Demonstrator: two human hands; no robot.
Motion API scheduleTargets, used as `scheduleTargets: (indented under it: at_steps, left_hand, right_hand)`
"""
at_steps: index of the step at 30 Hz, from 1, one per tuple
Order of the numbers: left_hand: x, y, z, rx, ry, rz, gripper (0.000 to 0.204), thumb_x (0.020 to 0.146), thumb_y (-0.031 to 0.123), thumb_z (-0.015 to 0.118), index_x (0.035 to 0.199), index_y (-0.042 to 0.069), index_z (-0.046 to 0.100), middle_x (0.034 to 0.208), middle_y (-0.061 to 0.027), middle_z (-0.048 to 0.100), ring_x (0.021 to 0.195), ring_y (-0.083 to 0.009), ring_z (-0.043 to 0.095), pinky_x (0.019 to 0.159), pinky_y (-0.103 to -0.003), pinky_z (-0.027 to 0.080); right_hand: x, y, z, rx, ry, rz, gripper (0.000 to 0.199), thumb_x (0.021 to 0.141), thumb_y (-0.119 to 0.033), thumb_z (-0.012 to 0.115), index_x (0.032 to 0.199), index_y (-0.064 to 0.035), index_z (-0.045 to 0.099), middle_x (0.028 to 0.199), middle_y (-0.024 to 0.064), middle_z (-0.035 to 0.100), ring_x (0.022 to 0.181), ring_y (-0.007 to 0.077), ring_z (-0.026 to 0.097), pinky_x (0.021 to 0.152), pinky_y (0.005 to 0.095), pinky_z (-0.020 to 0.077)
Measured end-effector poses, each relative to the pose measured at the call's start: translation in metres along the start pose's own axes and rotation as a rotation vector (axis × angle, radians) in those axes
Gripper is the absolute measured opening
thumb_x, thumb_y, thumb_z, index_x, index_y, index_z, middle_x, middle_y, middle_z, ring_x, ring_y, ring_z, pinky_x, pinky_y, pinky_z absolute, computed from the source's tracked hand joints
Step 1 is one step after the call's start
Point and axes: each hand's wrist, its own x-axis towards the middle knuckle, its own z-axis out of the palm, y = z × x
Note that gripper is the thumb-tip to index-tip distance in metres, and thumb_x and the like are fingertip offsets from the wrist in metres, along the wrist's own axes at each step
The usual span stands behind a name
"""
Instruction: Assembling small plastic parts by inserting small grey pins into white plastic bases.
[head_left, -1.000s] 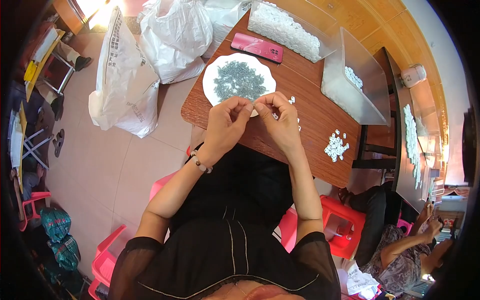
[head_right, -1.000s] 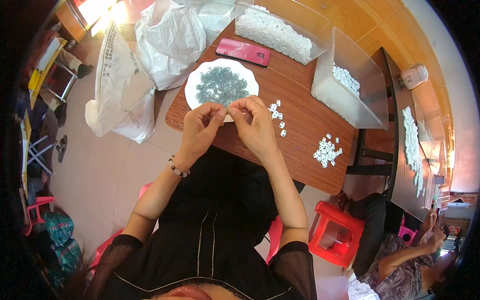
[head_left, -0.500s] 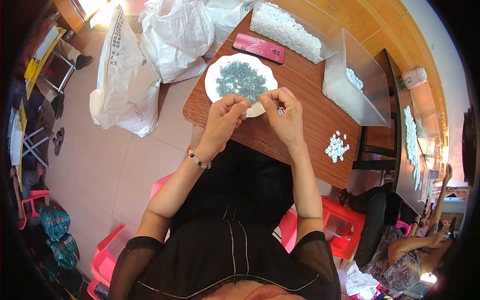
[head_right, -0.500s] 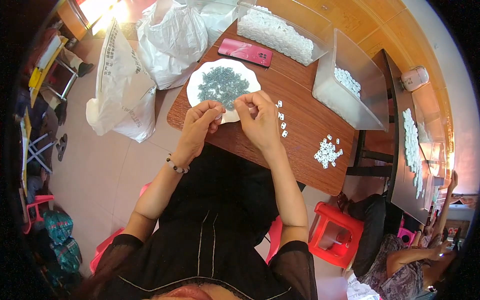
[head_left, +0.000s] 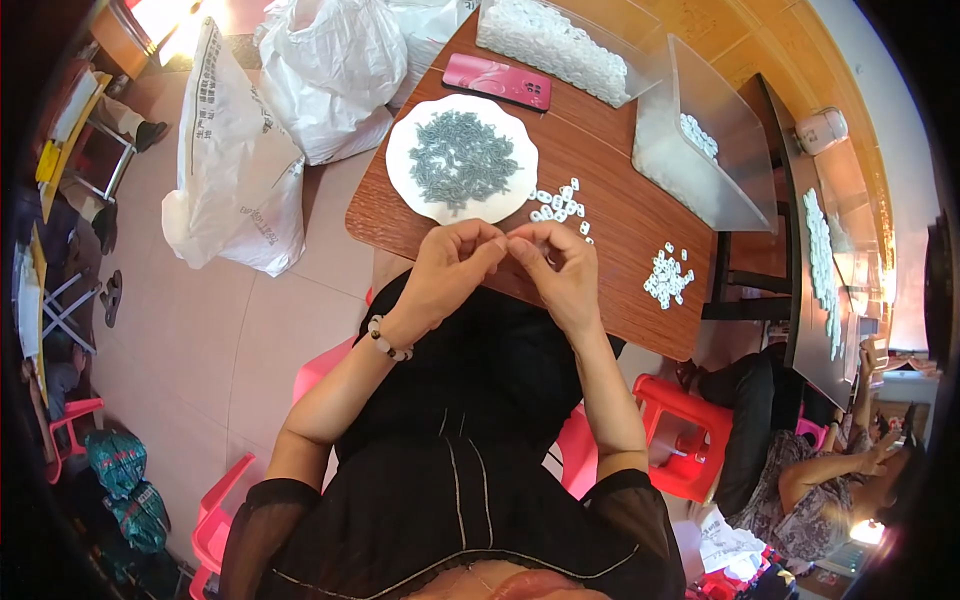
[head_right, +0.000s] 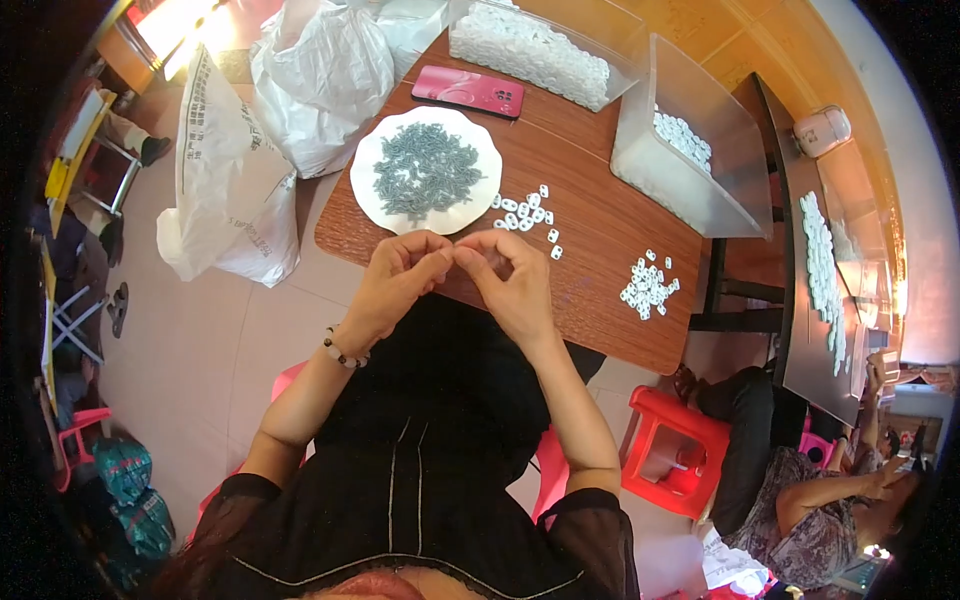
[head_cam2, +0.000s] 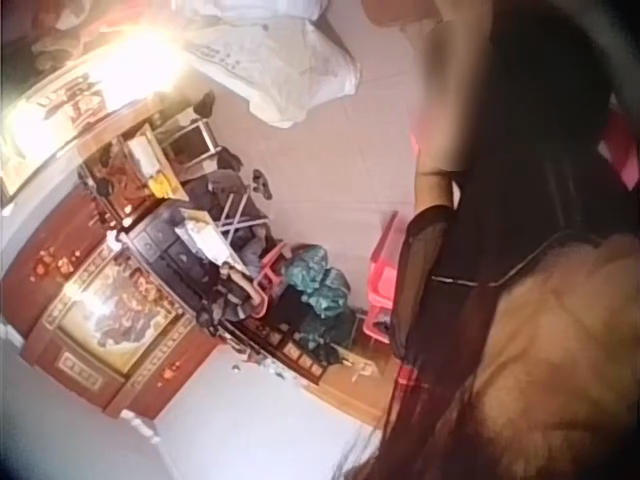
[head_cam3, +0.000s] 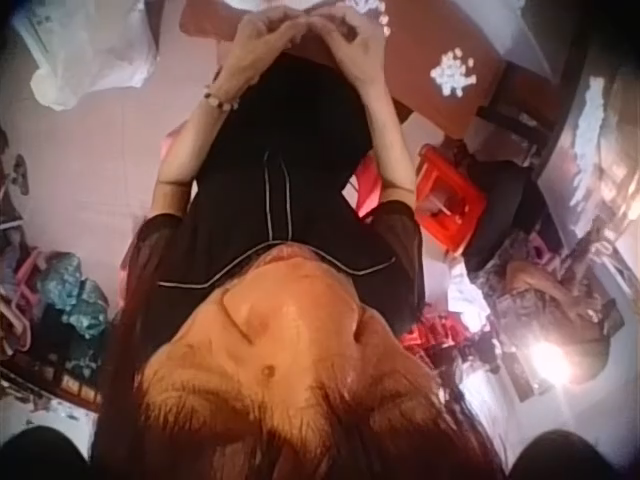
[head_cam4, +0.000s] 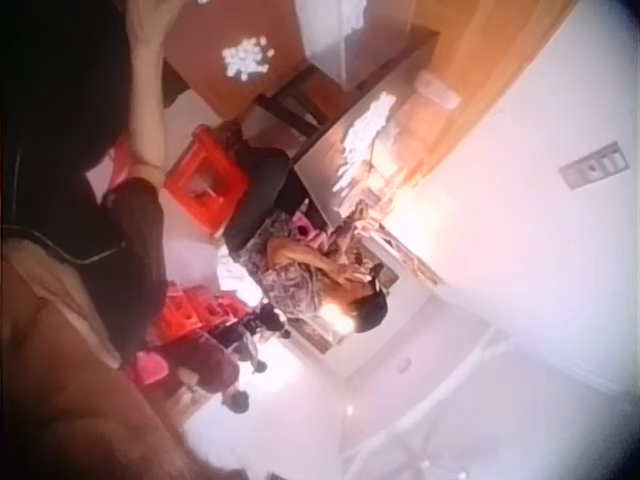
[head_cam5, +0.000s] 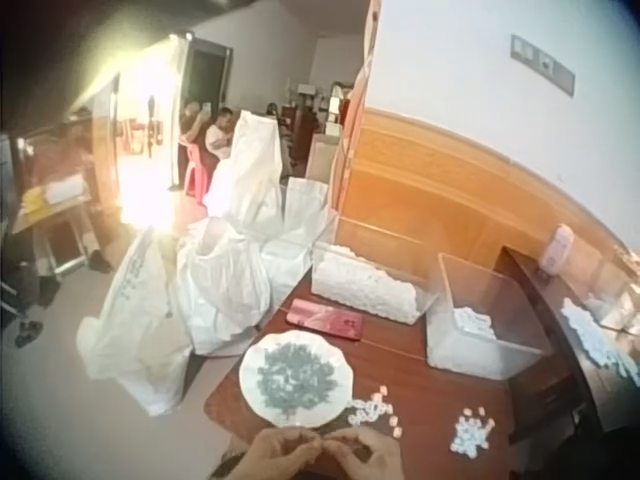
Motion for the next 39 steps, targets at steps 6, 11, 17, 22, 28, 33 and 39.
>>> scheduleTargets:
  at_steps: [6, 11, 17, 22, 28, 33, 39]
  left_hand:
    - [-0.006, -0.020, 0.018, -0.127, -0.209, -0.140, 0.020, 0.094, 0.021, 0.062, 0.093, 0.002, 0.066, 0.075, 0.0022, 0.060, 0.065, -0.0017, 0.049, 0.058, -0.016, 0.039]
    - [-0.010, -0.034, 0.023, -0.181, -0.280, -0.258, 0.023, 0.093, 0.028, 0.065, 0.094, 0.006, 0.066, 0.076, 0.0026, 0.060, 0.064, -0.0022, 0.050, 0.058, -0.016, 0.040]
    - [-0.012, -0.054, 0.017, -0.229, -0.292, -0.351, 0.024, 0.091, 0.026, 0.068, 0.098, 0.003, 0.067, 0.077, -0.0002, 0.062, 0.064, -0.0034, 0.050, 0.058, -0.016, 0.041]
    - [-0.011, -0.055, 0.015, -0.166, -0.237, -0.326, 0.022, 0.091, 0.023, 0.068, 0.096, 0.002, 0.068, 0.077, 0.0001, 0.062, 0.064, -0.0032, 0.050, 0.057, -0.016, 0.041]
    - [-0.014, -0.053, 0.017, -0.133, -0.255, -0.302, 0.021, 0.093, 0.023, 0.066, 0.096, 0.002, 0.067, 0.076, 0.0021, 0.061, 0.065, -0.0021, 0.051, 0.058, -0.015, 0.040]
    - [-0.015, -0.052, 0.018, -0.098, -0.256, -0.296, 0.022, 0.093, 0.023, 0.065, 0.096, 0.001, 0.067, 0.075, 0.0013, 0.060, 0.064, -0.0020, 0.050, 0.057, -0.015, 0.039]
    - [-0.014, -0.056, 0.017, -0.090, -0.259, -0.293, 0.022, 0.093, 0.022, 0.065, 0.096, 0.001, 0.067, 0.075, 0.0010, 0.060, 0.064, -0.0021, 0.050, 0.057, -0.016, 0.039]
  right_hand:
    - [-0.038, 0.010, -0.018, -0.029, 0.144, -0.073, 0.007, 0.084, -0.008, 0.071, 0.087, -0.0022, 0.069, 0.079, 0.0038, 0.062, 0.070, 0.0104, 0.054, 0.060, 0.0235, 0.0425]
    - [-0.056, 0.004, -0.029, -0.303, 0.177, -0.247, 0.010, 0.076, 0.000, 0.075, 0.085, -0.0030, 0.071, 0.079, 0.0072, 0.065, 0.074, 0.0189, 0.058, 0.063, 0.0283, 0.0461]
    - [-0.064, 0.020, -0.034, -0.348, 0.115, -0.256, 0.015, 0.073, 0.000, 0.077, 0.087, -0.0046, 0.072, 0.080, 0.0066, 0.066, 0.074, 0.0210, 0.059, 0.064, 0.0304, 0.0461]
    - [-0.051, 0.013, -0.050, -0.398, 0.106, -0.160, 0.010, 0.079, -0.005, 0.072, 0.089, -0.0044, 0.072, 0.081, 0.0081, 0.066, 0.075, 0.0236, 0.059, 0.068, 0.0332, 0.0464]
    - [-0.013, 0.028, -0.094, -0.762, 0.139, -0.300, 0.014, 0.081, -0.002, 0.067, 0.095, -0.0053, 0.070, 0.087, 0.0099, 0.065, 0.084, 0.0275, 0.057, 0.075, 0.0353, 0.0461]
    - [0.000, 0.039, -0.103, -0.897, -0.020, -0.325, 0.021, 0.079, -0.001, 0.068, 0.098, -0.0069, 0.071, 0.087, 0.0078, 0.064, 0.086, 0.0265, 0.055, 0.076, 0.0356, 0.0463]
    - [0.006, 0.043, -0.105, -0.911, -0.038, -0.257, 0.014, 0.077, -0.003, 0.070, 0.090, -0.0064, 0.069, 0.084, 0.0071, 0.063, 0.083, 0.0268, 0.055, 0.073, 0.0362, 0.0463]
